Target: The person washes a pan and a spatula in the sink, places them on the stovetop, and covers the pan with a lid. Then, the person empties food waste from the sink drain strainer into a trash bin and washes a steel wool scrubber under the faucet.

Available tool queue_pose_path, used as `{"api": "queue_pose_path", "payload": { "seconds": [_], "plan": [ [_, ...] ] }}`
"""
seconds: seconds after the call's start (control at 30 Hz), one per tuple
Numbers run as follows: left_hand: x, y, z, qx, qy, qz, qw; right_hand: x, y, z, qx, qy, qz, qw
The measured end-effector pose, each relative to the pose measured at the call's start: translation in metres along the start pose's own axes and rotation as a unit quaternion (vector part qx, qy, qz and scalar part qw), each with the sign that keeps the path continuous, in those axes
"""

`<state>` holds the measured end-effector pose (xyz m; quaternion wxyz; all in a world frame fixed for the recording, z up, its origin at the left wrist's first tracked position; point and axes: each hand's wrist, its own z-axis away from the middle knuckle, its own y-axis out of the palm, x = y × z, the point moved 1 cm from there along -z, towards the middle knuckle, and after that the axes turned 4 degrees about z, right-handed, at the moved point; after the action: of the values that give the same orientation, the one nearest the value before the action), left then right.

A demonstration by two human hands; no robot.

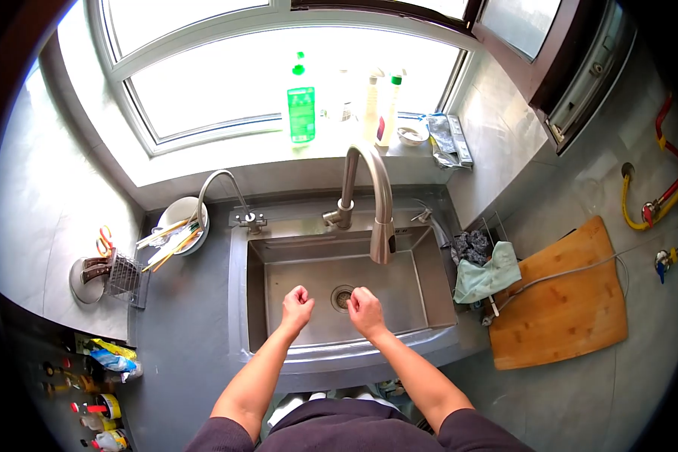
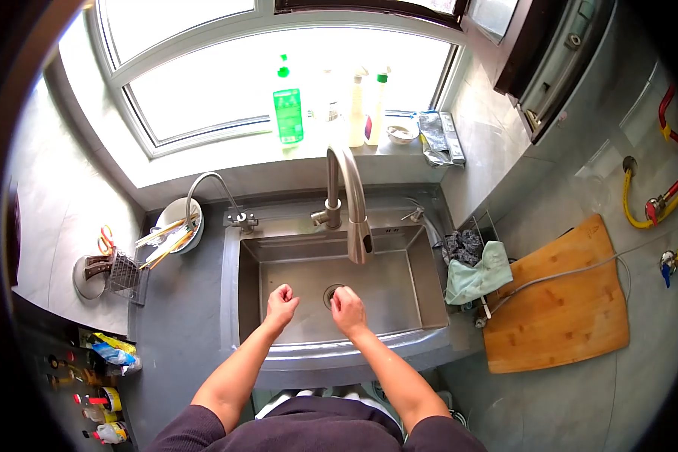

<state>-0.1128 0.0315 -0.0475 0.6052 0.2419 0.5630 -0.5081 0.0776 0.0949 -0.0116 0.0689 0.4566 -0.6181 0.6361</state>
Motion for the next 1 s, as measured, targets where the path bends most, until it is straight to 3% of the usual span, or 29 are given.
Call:
{"api": "queue_pose_path", "payload": {
  "seconds": [0.07, 0.1, 0.17, 0.23, 0.33, 0.37, 0.43, 0.53, 0.57, 0.6, 0.67, 0.7, 0.77, 0.83, 0.87, 0.9, 1.0],
  "plan": [
    [0.005, -0.008, -0.005, 0.035, 0.044, 0.026, 0.998, -0.011, 0.014, -0.003, 0.045, -0.028, 0.012, 0.999],
    [0.001, -0.015, -0.006, 0.097, -0.008, -0.039, 0.995, -0.014, 0.018, -0.006, 0.199, 0.060, 0.029, 0.978],
    [-0.006, -0.010, 0.009, 0.101, 0.052, -0.062, 0.992, -0.007, 0.026, 0.021, 0.134, 0.034, 0.150, 0.979],
    [-0.006, -0.013, 0.013, 0.158, 0.040, -0.112, 0.980, 0.011, 0.011, 0.027, 0.177, 0.063, 0.110, 0.976],
    [-0.005, -0.012, 0.012, 0.132, 0.151, -0.137, 0.970, 0.008, 0.002, 0.017, 0.153, 0.042, 0.075, 0.985],
    [-0.006, -0.011, 0.013, 0.104, 0.156, -0.121, 0.975, 0.010, -0.007, 0.016, 0.074, 0.012, 0.001, 0.997],
    [-0.024, -0.012, 0.020, 0.046, 0.170, -0.088, 0.980, 0.015, -0.019, 0.014, -0.003, 0.018, -0.002, 1.000],
    [-0.034, -0.018, 0.027, 0.035, 0.091, -0.069, 0.993, 0.026, -0.035, 0.015, -0.093, -0.032, -0.034, 0.995],
    [-0.041, -0.014, 0.033, 0.016, 0.119, -0.051, 0.991, 0.025, -0.036, 0.017, -0.105, -0.044, -0.037, 0.993],
    [-0.039, -0.015, 0.033, 0.049, 0.091, -0.084, 0.991, 0.023, -0.037, 0.019, -0.117, -0.056, -0.039, 0.991],
    [-0.035, -0.019, 0.033, 0.115, 0.033, -0.150, 0.981, 0.001, -0.032, 0.025, 0.006, -0.005, -0.007, 1.000],
    [-0.035, -0.016, 0.038, 0.106, 0.092, -0.194, 0.971, -0.008, -0.026, 0.031, 0.068, 0.020, 0.008, 0.997],
    [-0.035, -0.008, 0.049, 0.085, 0.207, -0.277, 0.935, -0.011, -0.010, 0.051, 0.054, 0.017, 0.129, 0.990],
    [-0.036, -0.010, 0.055, 0.162, 0.099, -0.279, 0.941, 0.002, -0.023, 0.053, 0.191, 0.082, 0.111, 0.972],
    [-0.038, -0.010, 0.054, 0.197, 0.048, -0.279, 0.939, -0.002, -0.022, 0.052, 0.178, 0.074, 0.105, 0.975],
    [-0.033, -0.008, 0.053, 0.185, 0.081, -0.325, 0.924, -0.006, -0.019, 0.049, 0.167, 0.066, 0.099, 0.979],
    [-0.015, -0.007, 0.049, 0.154, 0.107, -0.225, 0.956, -0.012, -0.015, 0.055, 0.150, 0.060, 0.098, 0.982]
  ]
}}
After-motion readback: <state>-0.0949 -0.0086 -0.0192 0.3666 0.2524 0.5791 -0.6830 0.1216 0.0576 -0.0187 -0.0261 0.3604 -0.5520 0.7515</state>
